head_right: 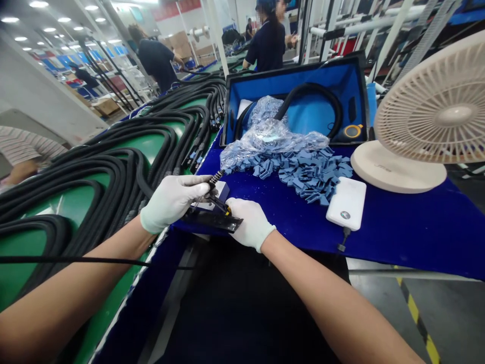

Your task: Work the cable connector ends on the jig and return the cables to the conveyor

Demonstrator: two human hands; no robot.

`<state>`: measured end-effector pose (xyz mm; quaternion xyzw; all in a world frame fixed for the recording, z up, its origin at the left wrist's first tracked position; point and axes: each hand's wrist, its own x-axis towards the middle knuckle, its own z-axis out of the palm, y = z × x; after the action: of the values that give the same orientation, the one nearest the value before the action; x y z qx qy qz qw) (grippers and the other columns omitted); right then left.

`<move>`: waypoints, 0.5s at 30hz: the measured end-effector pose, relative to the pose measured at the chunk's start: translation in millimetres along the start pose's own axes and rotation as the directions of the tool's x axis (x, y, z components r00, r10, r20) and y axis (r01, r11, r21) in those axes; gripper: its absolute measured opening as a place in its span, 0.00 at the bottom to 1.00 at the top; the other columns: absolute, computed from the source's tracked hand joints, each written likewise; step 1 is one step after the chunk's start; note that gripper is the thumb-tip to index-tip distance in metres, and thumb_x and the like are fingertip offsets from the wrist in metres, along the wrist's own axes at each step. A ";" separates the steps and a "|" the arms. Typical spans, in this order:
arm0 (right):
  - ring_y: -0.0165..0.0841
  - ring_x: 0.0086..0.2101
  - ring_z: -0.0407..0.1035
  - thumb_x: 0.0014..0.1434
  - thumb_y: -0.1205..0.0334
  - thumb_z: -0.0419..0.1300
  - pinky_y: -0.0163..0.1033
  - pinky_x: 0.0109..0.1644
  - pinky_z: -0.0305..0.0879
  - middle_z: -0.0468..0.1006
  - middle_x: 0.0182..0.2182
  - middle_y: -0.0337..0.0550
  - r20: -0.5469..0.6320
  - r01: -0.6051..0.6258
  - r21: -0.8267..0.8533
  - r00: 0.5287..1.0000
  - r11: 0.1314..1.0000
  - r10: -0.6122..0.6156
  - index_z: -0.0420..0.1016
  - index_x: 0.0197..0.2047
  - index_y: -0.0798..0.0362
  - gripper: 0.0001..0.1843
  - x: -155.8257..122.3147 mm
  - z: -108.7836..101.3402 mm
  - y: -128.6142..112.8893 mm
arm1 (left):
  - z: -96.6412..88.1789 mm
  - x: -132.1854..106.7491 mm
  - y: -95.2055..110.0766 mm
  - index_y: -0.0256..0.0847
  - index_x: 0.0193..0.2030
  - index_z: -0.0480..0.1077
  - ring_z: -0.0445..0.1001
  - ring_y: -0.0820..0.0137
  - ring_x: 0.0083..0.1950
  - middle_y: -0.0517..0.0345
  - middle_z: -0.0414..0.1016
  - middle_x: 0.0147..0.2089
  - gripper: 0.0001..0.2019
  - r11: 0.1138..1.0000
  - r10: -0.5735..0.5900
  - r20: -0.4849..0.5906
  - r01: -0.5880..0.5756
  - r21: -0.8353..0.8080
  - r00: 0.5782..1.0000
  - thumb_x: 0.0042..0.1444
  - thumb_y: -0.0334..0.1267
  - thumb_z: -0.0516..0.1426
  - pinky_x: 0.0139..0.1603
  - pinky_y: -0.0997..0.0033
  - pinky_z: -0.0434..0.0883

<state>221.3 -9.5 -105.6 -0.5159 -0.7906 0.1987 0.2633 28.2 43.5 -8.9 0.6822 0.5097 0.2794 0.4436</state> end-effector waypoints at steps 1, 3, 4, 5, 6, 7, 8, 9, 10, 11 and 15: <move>0.37 0.35 0.74 0.57 0.67 0.56 0.37 0.39 0.62 0.78 0.35 0.45 -0.016 -0.002 0.005 1.000 1.000 0.002 0.68 0.38 0.52 0.05 0.9 2.7 1.0 | 0.8 0.7 2.8 0.34 0.57 0.78 0.83 0.57 0.43 0.50 0.85 0.43 0.26 1.000 0.000 -0.014 0.000 0.014 1.000 0.56 0.47 0.65 0.45 0.63 0.79; 0.37 0.35 0.74 0.56 0.67 0.56 0.37 0.39 0.62 0.79 0.35 0.44 -0.039 -0.014 0.020 0.999 1.000 0.015 0.68 0.38 0.51 0.05 0.6 2.2 0.2 | 1.1 3.5 5.8 0.34 0.56 0.79 0.83 0.58 0.42 0.51 0.85 0.42 0.25 0.999 -0.009 -0.009 0.010 0.038 1.000 0.55 0.47 0.65 0.43 0.63 0.79; 0.37 0.36 0.74 0.56 0.68 0.56 0.37 0.40 0.63 0.79 0.35 0.44 -0.037 -0.012 0.031 0.999 0.999 0.013 0.69 0.39 0.51 0.06 -0.5 -1.3 -0.9 | 0.6 5.4 6.0 0.35 0.55 0.79 0.83 0.58 0.42 0.51 0.85 0.42 0.24 0.999 -0.016 0.010 0.015 0.043 1.000 0.55 0.48 0.65 0.43 0.63 0.79; 0.37 0.36 0.74 0.57 0.69 0.56 0.37 0.41 0.63 0.79 0.36 0.44 -0.021 0.002 0.041 1.000 0.999 -0.001 0.70 0.40 0.51 0.07 -2.3 -6.7 -2.0 | 0.0 7.6 5.4 0.35 0.54 0.80 0.83 0.58 0.42 0.51 0.84 0.42 0.24 0.999 -0.023 0.032 0.021 0.041 0.999 0.54 0.48 0.66 0.43 0.64 0.79; 0.37 0.37 0.74 0.57 0.69 0.55 0.37 0.41 0.64 0.80 0.37 0.45 0.010 0.022 0.045 1.000 0.999 -0.022 0.70 0.41 0.52 0.08 -4.7 -13.6 -2.6 | -0.6 9.9 4.0 0.36 0.53 0.80 0.82 0.59 0.42 0.51 0.84 0.43 0.24 0.999 -0.027 0.041 0.026 0.025 0.999 0.53 0.48 0.67 0.44 0.64 0.79; 0.37 0.37 0.74 0.57 0.70 0.55 0.38 0.43 0.65 0.80 0.37 0.45 0.045 0.030 0.029 0.998 0.999 -0.032 0.71 0.42 0.52 0.10 -7.4 -21.5 -2.5 | -1.0 12.2 2.0 0.36 0.53 0.79 0.82 0.60 0.42 0.50 0.84 0.45 0.24 1.000 -0.030 0.043 0.030 -0.005 0.999 0.52 0.48 0.68 0.44 0.64 0.78; 0.38 0.39 0.75 0.57 0.71 0.55 0.40 0.45 0.65 0.80 0.38 0.47 0.069 0.023 -0.010 0.997 1.000 -0.022 0.72 0.43 0.53 0.11 -10.3 -29.7 -1.7 | -1.1 14.2 -0.4 0.36 0.53 0.78 0.82 0.61 0.42 0.49 0.83 0.46 0.25 0.998 -0.031 0.036 0.033 -0.053 0.999 0.51 0.47 0.68 0.44 0.65 0.78; 0.41 0.42 0.75 0.56 0.72 0.55 0.42 0.48 0.66 0.80 0.40 0.50 0.067 0.001 -0.065 0.998 0.998 0.003 0.73 0.44 0.54 0.13 -13.4 -37.4 -0.4 | -0.9 15.7 -2.8 0.36 0.54 0.77 0.81 0.62 0.41 0.48 0.83 0.46 0.25 0.993 -0.031 0.025 0.034 -0.116 0.999 0.51 0.47 0.69 0.43 0.66 0.78; 0.44 0.46 0.74 0.56 0.71 0.57 0.46 0.52 0.65 0.80 0.43 0.53 0.036 -0.033 -0.116 0.999 0.993 0.037 0.73 0.46 0.55 0.14 -16.5 -43.9 1.0 | -0.5 16.5 -5.0 0.35 0.54 0.77 0.81 0.64 0.40 0.47 0.82 0.45 0.26 0.982 -0.031 0.012 0.032 -0.187 0.999 0.52 0.47 0.69 0.42 0.66 0.78; 0.47 0.50 0.72 0.55 0.69 0.60 0.50 0.56 0.64 0.79 0.48 0.56 -0.012 -0.064 -0.136 0.998 0.989 0.063 0.73 0.50 0.56 0.18 -19.5 -48.6 1.9 | 0.1 16.3 -6.5 0.35 0.55 0.76 0.80 0.65 0.38 0.46 0.82 0.44 0.27 0.967 -0.030 0.002 0.029 -0.255 1.000 0.51 0.47 0.69 0.40 0.66 0.77; 0.46 0.52 0.72 0.52 0.57 0.69 0.52 0.58 0.68 0.76 0.54 0.53 -0.054 -0.111 0.335 0.989 0.936 0.137 0.68 0.61 0.52 0.33 -28.9 -46.1 -5.4 | 2.8 5.3 -2.4 0.37 0.57 0.76 0.80 0.62 0.43 0.46 0.81 0.47 0.26 0.975 0.038 -0.026 -0.043 -0.216 0.999 0.54 0.47 0.68 0.47 0.60 0.77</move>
<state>255.7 -36.3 -72.5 -0.5206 -0.7010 0.3250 0.3633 31.2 47.8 -12.6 0.6369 0.4670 0.3498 0.5039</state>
